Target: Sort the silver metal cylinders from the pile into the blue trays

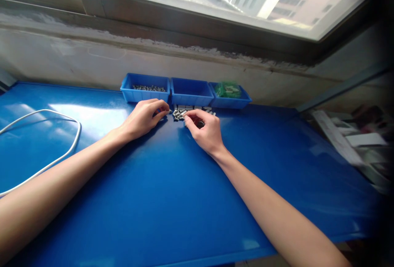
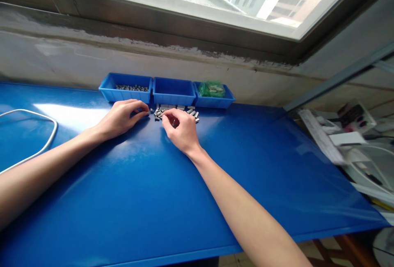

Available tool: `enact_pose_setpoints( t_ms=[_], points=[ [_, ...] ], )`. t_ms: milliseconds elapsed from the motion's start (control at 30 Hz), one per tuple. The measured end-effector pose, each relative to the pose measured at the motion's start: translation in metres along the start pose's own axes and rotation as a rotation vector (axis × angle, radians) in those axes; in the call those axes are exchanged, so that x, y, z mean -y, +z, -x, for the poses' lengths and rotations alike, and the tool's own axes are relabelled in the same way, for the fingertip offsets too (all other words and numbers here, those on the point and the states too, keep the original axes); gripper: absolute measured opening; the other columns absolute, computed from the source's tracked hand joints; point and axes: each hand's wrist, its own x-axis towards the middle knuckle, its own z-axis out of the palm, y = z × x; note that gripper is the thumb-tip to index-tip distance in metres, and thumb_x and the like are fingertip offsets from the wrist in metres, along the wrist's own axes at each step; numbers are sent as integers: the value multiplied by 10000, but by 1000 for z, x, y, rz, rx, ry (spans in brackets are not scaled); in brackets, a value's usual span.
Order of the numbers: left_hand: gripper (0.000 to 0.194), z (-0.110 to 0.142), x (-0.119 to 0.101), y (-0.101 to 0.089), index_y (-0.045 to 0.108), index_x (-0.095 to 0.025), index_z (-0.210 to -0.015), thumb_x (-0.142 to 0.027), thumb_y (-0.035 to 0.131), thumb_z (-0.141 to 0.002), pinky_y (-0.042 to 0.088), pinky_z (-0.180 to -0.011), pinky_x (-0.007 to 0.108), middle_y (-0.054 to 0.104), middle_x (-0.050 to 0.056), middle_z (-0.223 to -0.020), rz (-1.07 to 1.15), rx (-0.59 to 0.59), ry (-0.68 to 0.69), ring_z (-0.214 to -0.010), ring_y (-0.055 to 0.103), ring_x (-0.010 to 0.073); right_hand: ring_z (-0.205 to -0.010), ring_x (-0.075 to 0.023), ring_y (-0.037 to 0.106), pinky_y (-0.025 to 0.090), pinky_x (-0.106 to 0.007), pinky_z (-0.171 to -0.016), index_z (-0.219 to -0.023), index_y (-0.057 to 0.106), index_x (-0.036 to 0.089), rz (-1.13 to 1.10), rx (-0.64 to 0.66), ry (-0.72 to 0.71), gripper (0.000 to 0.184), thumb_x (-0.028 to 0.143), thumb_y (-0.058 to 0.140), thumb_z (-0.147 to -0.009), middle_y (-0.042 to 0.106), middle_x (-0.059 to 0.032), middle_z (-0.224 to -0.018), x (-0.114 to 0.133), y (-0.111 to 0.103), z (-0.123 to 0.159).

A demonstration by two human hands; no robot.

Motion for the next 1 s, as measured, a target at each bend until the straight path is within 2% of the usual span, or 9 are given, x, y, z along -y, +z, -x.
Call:
enact_pose_setpoints(
  t_ms=[100, 200, 367, 433, 533, 667, 833, 933, 1000],
  points=[
    [289, -3, -10, -2, 723, -155, -972, -435, 691, -910, 568, -786, 316, 748, 81, -949, 412, -87, -227, -842, 724, 212, -660, -155, 670, 514, -270, -656, -851, 752, 196, -2, -7, -9, 113, 257, 661, -880, 768, -17, -793, 0, 0, 0],
    [403, -8, -18, -3, 734, -125, -954, -471, 842, -778, 601, -834, 318, 756, 87, -899, 850, -107, -447, -848, 752, 212, -662, -154, 673, 511, -266, -646, -847, 750, 198, -1, -16, -25, 104, 242, 662, -880, 771, -16, -804, 0, 0, 0],
    [390, -10, -22, -5, 762, -104, -916, -364, 936, -683, 593, -966, 338, 771, 105, -921, 1163, -83, -636, -915, 764, 206, -676, -156, 685, 512, -264, -643, -848, 750, 198, -5, -11, -43, 94, 220, 664, -879, 777, -16, -824, 0, 0, 0],
    [352, -10, -20, -6, 770, -99, -907, -330, 928, -694, 586, -990, 345, 775, 103, -917, 1159, -136, -615, -941, 765, 216, -665, -153, 681, 510, -263, -638, -845, 750, 196, -5, -13, -48, 94, 216, 665, -878, 775, -14, -815, -1, 0, 0],
    [318, -13, -14, -11, 783, -107, -929, -317, 902, -721, 577, -1016, 375, 780, 90, -911, 1032, -324, -516, -969, 762, 235, -669, -152, 683, 513, -260, -641, -837, 750, 193, -7, -14, -56, 95, 215, 667, -877, 772, -14, -807, -2, 0, -1],
    [373, -16, 1, -21, 774, -137, -1071, -317, 872, -760, 542, -1073, 417, 787, 82, -1018, 827, -503, -420, -1092, 727, 265, -681, -155, 689, 515, -258, -644, -836, 750, 195, -15, -9, -61, 86, 214, 674, -872, 769, -10, -796, -3, 1, -1],
    [450, -18, 11, -27, 701, -109, -1229, -220, 819, -809, 517, -1096, 428, 744, 123, -1216, 765, -502, -467, -1180, 687, 269, -671, -155, 681, 514, -263, -642, -836, 748, 201, -12, -3, -44, 91, 226, 670, -874, 768, -10, -796, -2, 1, 0],
    [462, -18, 9, -26, 692, -121, -1268, -261, 784, -837, 516, -1097, 424, 717, 127, -1280, 668, -479, -431, -1194, 682, 269, -665, -153, 677, 513, -263, -644, -835, 748, 201, -9, 0, -43, 97, 232, 665, -876, 767, -9, -793, -1, 0, 0],
    [426, -16, 4, -23, 715, -141, -1252, -316, 743, -865, 540, -1069, 411, 742, 108, -1226, 555, -450, -370, -1162, 700, 271, -669, -153, 679, 513, -263, -647, -837, 748, 200, -7, -1, -42, 99, 233, 663, -877, 768, -9, -797, -1, 0, 0]
  ],
)
